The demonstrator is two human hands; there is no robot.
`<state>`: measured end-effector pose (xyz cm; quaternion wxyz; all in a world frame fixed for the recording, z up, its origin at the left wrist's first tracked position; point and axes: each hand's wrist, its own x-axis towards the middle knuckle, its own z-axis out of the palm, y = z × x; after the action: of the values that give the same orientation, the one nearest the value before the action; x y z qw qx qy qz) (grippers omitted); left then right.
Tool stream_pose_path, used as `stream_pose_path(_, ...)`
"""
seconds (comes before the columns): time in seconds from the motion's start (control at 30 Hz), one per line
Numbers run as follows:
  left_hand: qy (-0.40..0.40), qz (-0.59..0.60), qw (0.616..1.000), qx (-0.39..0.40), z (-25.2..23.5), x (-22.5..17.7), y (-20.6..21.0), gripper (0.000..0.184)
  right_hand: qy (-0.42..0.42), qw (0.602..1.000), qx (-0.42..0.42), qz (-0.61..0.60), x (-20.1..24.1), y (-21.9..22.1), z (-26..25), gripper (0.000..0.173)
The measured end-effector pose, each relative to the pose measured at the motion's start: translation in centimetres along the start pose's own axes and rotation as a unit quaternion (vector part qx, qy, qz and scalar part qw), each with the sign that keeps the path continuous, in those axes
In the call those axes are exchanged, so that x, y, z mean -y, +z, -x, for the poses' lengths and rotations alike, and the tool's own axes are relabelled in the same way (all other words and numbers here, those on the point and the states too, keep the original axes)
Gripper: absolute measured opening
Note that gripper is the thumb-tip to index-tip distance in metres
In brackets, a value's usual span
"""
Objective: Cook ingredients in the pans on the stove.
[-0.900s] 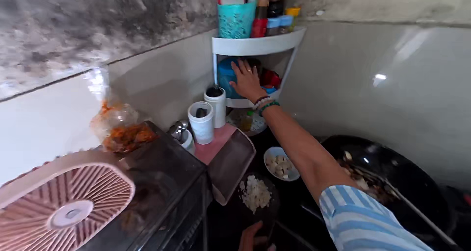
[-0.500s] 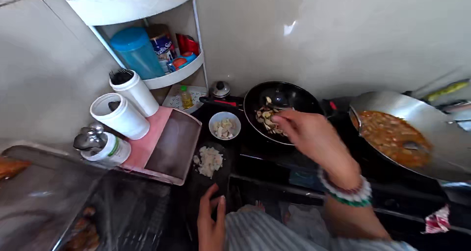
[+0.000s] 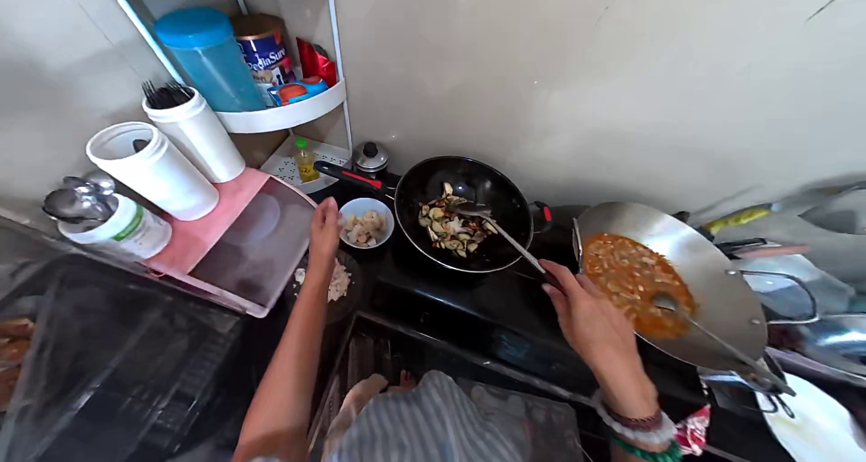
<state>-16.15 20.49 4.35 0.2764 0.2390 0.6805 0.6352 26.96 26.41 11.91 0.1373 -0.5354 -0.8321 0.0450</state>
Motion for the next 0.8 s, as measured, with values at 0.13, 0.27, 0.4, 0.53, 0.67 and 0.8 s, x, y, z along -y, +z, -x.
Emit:
stream_pose_path(0.13,-0.004,0.071,0.997,-0.042,-5.6,-1.8,1.5,0.068,-0.05,0.997,-0.046,0.033,-0.3,-2.9,2.4,0.034)
stream_pose_path(0.27,-0.002,0.117,0.992,-0.039,-7.7,-2.6,2.2,0.064,-0.052,0.996,-0.067,0.011,1.3,-1.0,0.8,0.033)
stream_pose_path(0.4,-0.019,0.104,0.992,-0.063,-7.4,-2.9,2.1,0.05,-0.078,0.992,-0.082,0.048,2.3,-4.0,-2.6,0.026)
stream_pose_path(0.53,-0.017,0.067,0.996,-0.059,-6.1,-3.0,0.9,0.049,-0.076,0.99,-0.014,0.119,3.0,-11.2,-5.3,0.019)
stream_pose_path(0.67,0.006,0.052,0.997,-0.058,-4.7,-2.3,0.0,0.045,-0.018,0.969,0.136,0.203,5.4,-16.1,-9.1,0.021)
stream_pose_path(0.8,0.036,0.056,0.996,-0.052,-3.8,-1.8,-0.4,0.041,0.033,0.951,0.203,0.23,6.6,-16.5,-13.1,0.021)
